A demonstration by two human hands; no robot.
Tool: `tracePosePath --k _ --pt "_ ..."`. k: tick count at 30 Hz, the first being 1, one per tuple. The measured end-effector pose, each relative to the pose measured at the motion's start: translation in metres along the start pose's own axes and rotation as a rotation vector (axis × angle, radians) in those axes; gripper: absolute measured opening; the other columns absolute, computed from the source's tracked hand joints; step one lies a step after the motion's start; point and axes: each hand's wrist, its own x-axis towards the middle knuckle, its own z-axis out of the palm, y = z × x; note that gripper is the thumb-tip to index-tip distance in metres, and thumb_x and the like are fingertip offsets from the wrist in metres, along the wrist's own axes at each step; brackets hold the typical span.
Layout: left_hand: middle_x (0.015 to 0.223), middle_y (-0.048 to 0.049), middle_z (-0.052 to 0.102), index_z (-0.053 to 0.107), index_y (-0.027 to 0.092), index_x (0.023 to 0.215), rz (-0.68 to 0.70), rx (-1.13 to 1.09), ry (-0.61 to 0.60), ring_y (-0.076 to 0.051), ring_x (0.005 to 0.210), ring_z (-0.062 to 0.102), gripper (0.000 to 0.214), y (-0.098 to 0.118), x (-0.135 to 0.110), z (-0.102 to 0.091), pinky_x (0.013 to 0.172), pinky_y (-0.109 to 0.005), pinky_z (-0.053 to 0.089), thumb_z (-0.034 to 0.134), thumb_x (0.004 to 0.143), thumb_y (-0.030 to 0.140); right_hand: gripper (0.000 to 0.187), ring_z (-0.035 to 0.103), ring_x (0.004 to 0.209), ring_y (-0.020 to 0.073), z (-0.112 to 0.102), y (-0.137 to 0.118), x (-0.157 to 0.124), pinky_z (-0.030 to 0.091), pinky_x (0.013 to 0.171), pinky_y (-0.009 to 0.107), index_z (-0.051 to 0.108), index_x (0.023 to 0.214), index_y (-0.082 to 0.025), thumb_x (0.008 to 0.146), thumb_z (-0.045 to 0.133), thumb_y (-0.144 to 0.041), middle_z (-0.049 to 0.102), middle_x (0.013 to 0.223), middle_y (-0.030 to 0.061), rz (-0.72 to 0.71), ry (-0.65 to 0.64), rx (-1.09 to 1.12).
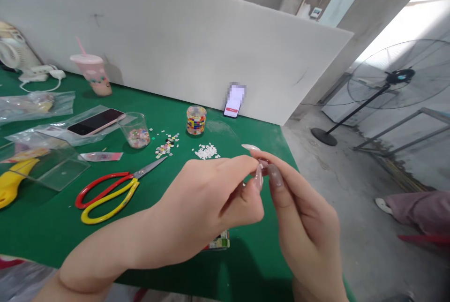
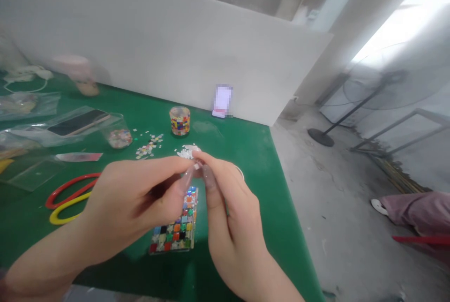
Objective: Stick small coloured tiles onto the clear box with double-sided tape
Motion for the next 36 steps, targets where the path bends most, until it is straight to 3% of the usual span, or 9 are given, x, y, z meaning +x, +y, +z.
tracePosePath --k 8,16,21,25,30,33,36 --pt "0.057 0.0089 0.024 0.037 0.017 0.063 -0.010 0.001 -0.019 -0.005 0.049 0.019 0.020 -0.001 0.000 -0.003 0.042 -0.014 0.020 0.044 0.079 0.008 0.031 0.064 0.114 0.0127 -0.005 -0.002 0.008 0.054 0.098 0.023 0.064 0.122 -0.035 0.099 0.048 -0.021 0.068 0.125 -0.0066 0.090 -0.052 0.157" --pt "0.055 0.0087 0.024 0.037 0.017 0.062 -0.016 0.018 0.004 -0.005 0.048 0.020 0.019 -0.001 0.002 -0.004 0.042 -0.015 0.020 0.042 0.077 0.008 0.027 0.065 0.112 0.0165 -0.004 -0.005 0.007 0.054 0.099 0.029 0.070 0.115 -0.034 0.099 0.050 -0.025 0.071 0.120 -0.0039 0.205 -0.061 0.379" --pt "0.057 0.0075 0.019 0.031 0.018 0.060 0.009 0.123 0.054 -0.008 0.051 0.016 0.023 -0.001 0.002 0.001 0.042 -0.018 0.018 0.044 0.076 0.008 0.026 0.062 0.117 0.0175 -0.006 -0.008 0.011 0.051 0.100 0.026 0.071 0.113 -0.030 0.099 0.049 -0.028 0.070 0.123 -0.0011 0.324 -0.100 0.547" --pt "0.055 0.0076 0.024 0.037 0.018 0.061 0.004 0.123 0.033 -0.007 0.048 0.021 0.021 -0.003 -0.001 -0.001 0.043 -0.019 0.022 0.045 0.078 0.009 0.027 0.063 0.116 0.0174 -0.008 -0.007 0.013 0.050 0.102 0.025 0.072 0.113 -0.028 0.100 0.049 -0.027 0.070 0.122 0.0004 0.361 -0.147 0.631" --pt "0.051 0.0081 0.037 0.056 0.019 0.071 -0.082 0.089 -0.020 -0.006 0.043 0.030 0.016 -0.015 0.002 -0.018 0.042 -0.017 0.026 0.047 0.084 0.014 0.026 0.065 0.113 0.0148 -0.006 -0.005 0.015 0.051 0.100 0.025 0.073 0.111 -0.031 0.099 0.050 -0.025 0.072 0.118 -0.0031 0.362 -0.128 0.658" --pt "0.048 0.0076 0.042 0.062 0.020 0.076 -0.206 0.107 0.024 -0.007 0.042 0.034 0.017 -0.032 0.012 -0.023 0.042 -0.019 0.027 0.048 0.086 0.018 0.026 0.065 0.112 0.0151 -0.004 -0.005 0.016 0.051 0.100 0.026 0.073 0.110 -0.031 0.099 0.049 -0.026 0.073 0.117 -0.0029 0.370 -0.108 0.651" --pt "0.055 0.0050 0.054 0.068 0.019 0.084 -0.338 0.149 -0.038 -0.010 0.047 0.044 0.014 -0.055 0.023 -0.018 0.048 -0.021 0.036 0.053 0.085 0.021 0.026 0.066 0.110 0.0143 -0.002 -0.004 0.018 0.053 0.095 0.023 0.074 0.108 -0.031 0.099 0.050 -0.027 0.073 0.115 -0.0035 0.396 -0.126 0.685"
